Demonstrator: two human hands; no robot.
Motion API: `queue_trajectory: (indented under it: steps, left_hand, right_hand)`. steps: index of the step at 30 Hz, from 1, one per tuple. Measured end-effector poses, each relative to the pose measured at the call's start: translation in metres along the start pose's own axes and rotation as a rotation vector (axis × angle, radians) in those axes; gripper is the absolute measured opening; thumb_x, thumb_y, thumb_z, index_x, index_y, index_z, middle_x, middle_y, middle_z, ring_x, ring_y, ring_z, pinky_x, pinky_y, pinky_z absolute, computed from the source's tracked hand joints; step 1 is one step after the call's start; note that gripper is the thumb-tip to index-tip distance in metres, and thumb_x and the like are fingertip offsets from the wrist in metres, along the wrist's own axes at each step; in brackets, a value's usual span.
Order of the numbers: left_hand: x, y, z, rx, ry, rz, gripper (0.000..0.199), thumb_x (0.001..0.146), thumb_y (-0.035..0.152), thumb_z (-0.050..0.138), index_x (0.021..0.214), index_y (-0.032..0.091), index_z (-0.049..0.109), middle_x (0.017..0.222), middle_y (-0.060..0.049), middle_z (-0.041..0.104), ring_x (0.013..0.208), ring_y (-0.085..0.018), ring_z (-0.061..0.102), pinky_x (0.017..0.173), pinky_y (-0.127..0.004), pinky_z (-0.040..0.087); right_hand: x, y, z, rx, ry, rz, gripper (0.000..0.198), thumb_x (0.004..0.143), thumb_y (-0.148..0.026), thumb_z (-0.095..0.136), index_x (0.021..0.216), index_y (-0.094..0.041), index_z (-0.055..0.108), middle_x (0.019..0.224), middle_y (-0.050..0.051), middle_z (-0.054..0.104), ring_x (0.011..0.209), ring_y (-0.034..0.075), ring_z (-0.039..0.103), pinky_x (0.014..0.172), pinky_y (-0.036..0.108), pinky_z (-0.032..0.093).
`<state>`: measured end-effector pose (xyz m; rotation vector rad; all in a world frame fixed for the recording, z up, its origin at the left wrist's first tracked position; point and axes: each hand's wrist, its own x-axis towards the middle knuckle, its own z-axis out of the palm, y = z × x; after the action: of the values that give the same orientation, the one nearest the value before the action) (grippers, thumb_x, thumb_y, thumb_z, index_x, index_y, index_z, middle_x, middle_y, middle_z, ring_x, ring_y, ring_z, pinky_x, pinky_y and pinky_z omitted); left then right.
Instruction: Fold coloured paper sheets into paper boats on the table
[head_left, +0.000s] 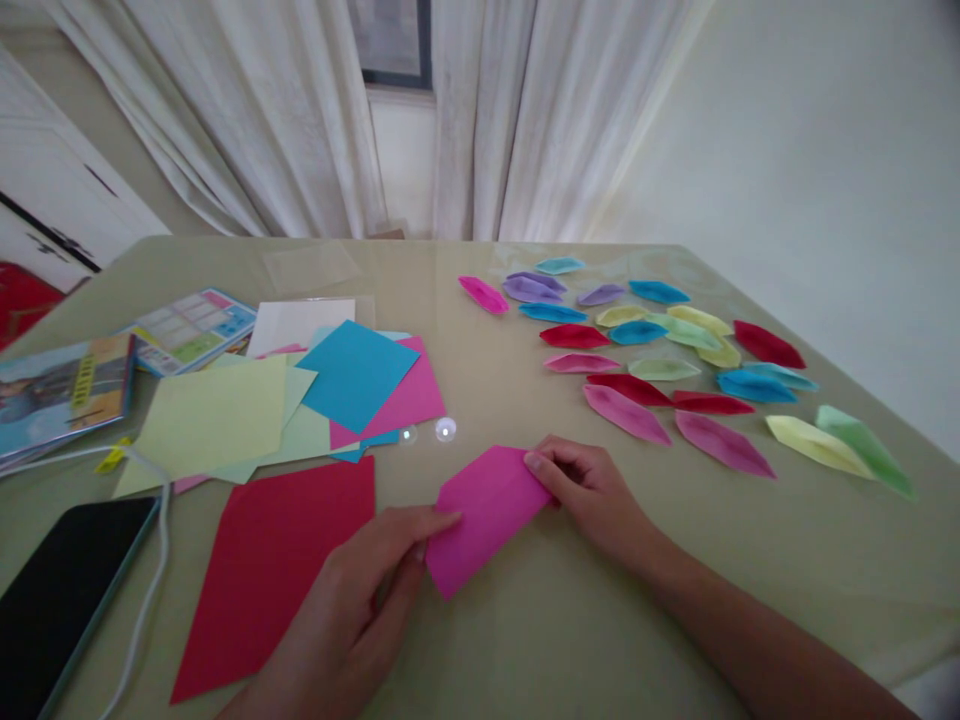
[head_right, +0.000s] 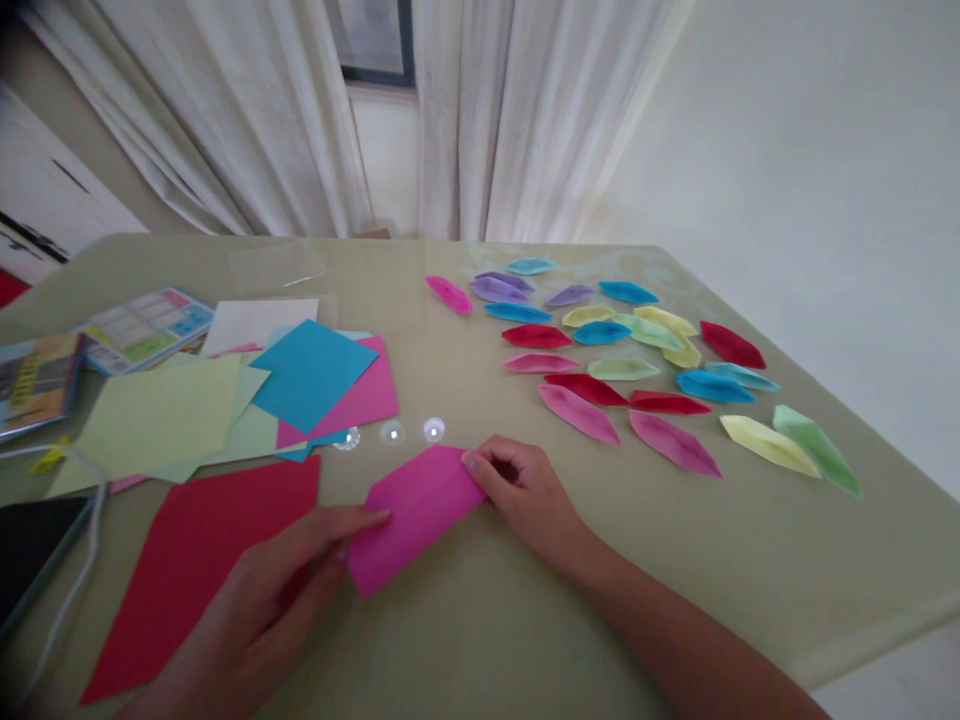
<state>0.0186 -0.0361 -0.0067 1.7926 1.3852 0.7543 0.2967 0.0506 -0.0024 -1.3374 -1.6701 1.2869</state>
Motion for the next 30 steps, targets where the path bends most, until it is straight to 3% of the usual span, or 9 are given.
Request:
queue_trajectory:
  steps: [5,8,11,13,15,17,20,25,30]
  left_hand:
    - [0.005,-0.014,-0.001,0.369,-0.028,0.228,0.062,0.093,0.003,0.048,0.143,0.037,0.065,0.160,-0.005,0.057,0.142,-0.028,0.056,0.116,-0.048,0.050]
    - [0.007,-0.022,0.001,0.536,-0.106,0.322,0.066,0.093,0.000,0.048,0.145,0.037,0.063,0.160,-0.002,0.058,0.142,-0.028,0.056,0.113,-0.048,0.050]
    - [0.008,-0.026,0.003,0.609,-0.145,0.369,0.074,0.090,-0.006,0.046,0.149,0.036,0.059,0.156,0.001,0.062,0.140,-0.025,0.057,0.111,-0.044,0.049]
    - [0.008,-0.027,0.005,0.626,-0.133,0.373,0.079,0.087,-0.008,0.044,0.152,0.035,0.056,0.157,0.001,0.061,0.140,-0.024,0.056,0.111,-0.043,0.047]
    - [0.008,-0.028,0.006,0.627,-0.115,0.373,0.078,0.089,-0.008,0.043,0.154,0.032,0.054,0.156,0.000,0.063,0.138,-0.023,0.056,0.110,-0.042,0.045]
    - [0.009,-0.030,0.006,0.617,-0.098,0.376,0.072,0.092,-0.007,0.043,0.153,0.030,0.054,0.154,-0.001,0.064,0.139,-0.023,0.055,0.111,-0.040,0.043]
    - [0.012,-0.030,0.004,0.596,-0.104,0.406,0.066,0.096,-0.005,0.046,0.149,0.031,0.058,0.156,0.000,0.063,0.142,-0.022,0.052,0.113,-0.040,0.040]
    - [0.014,-0.027,0.001,0.518,-0.125,0.396,0.067,0.093,-0.007,0.046,0.147,0.031,0.059,0.150,0.000,0.067,0.138,-0.019,0.055,0.112,-0.037,0.040]
    - [0.014,-0.029,0.001,0.455,-0.129,0.424,0.069,0.090,-0.010,0.046,0.144,0.031,0.060,0.148,0.001,0.068,0.138,-0.019,0.053,0.112,-0.037,0.039]
  right_hand:
    - [0.005,0.004,-0.004,-0.320,-0.003,-0.143,0.039,0.106,-0.039,0.060,0.073,-0.019,0.062,0.073,0.000,0.059,0.067,0.016,0.054,0.063,0.029,0.039]
    - [0.007,0.009,-0.004,-0.481,0.014,-0.219,0.033,0.107,-0.032,0.060,0.076,-0.020,0.062,0.076,0.002,0.062,0.069,0.017,0.057,0.066,0.031,0.042]
    - [0.007,0.014,-0.004,-0.619,0.144,-0.333,0.014,0.104,-0.032,0.066,0.097,-0.021,0.069,0.097,0.008,0.070,0.091,0.024,0.066,0.083,0.037,0.051]
    - [0.004,0.013,-0.004,-0.667,0.219,-0.462,0.019,0.101,-0.035,0.072,0.115,-0.022,0.069,0.113,0.011,0.071,0.107,0.028,0.065,0.095,0.042,0.052]
    - [-0.003,0.009,-0.001,-0.684,0.157,-0.623,0.024,0.102,-0.036,0.073,0.120,-0.022,0.068,0.115,0.011,0.072,0.108,0.027,0.066,0.096,0.042,0.053]
    - [-0.010,0.003,0.005,-0.705,-0.001,-0.783,0.021,0.104,-0.038,0.070,0.117,-0.020,0.070,0.111,0.010,0.074,0.101,0.023,0.067,0.092,0.038,0.053]
    - [-0.019,-0.003,0.014,-0.785,-0.187,-0.907,0.018,0.107,-0.035,0.067,0.110,-0.019,0.072,0.105,0.006,0.077,0.093,0.019,0.069,0.086,0.034,0.052]
    - [-0.017,-0.002,0.015,-0.836,-0.276,-0.969,0.011,0.108,-0.022,0.064,0.109,-0.017,0.074,0.104,0.003,0.079,0.090,0.018,0.068,0.082,0.033,0.049]
    - [-0.014,0.000,0.013,-0.781,-0.321,-0.950,0.025,0.106,-0.041,0.066,0.108,-0.017,0.074,0.113,0.004,0.079,0.097,0.019,0.068,0.090,0.034,0.050]
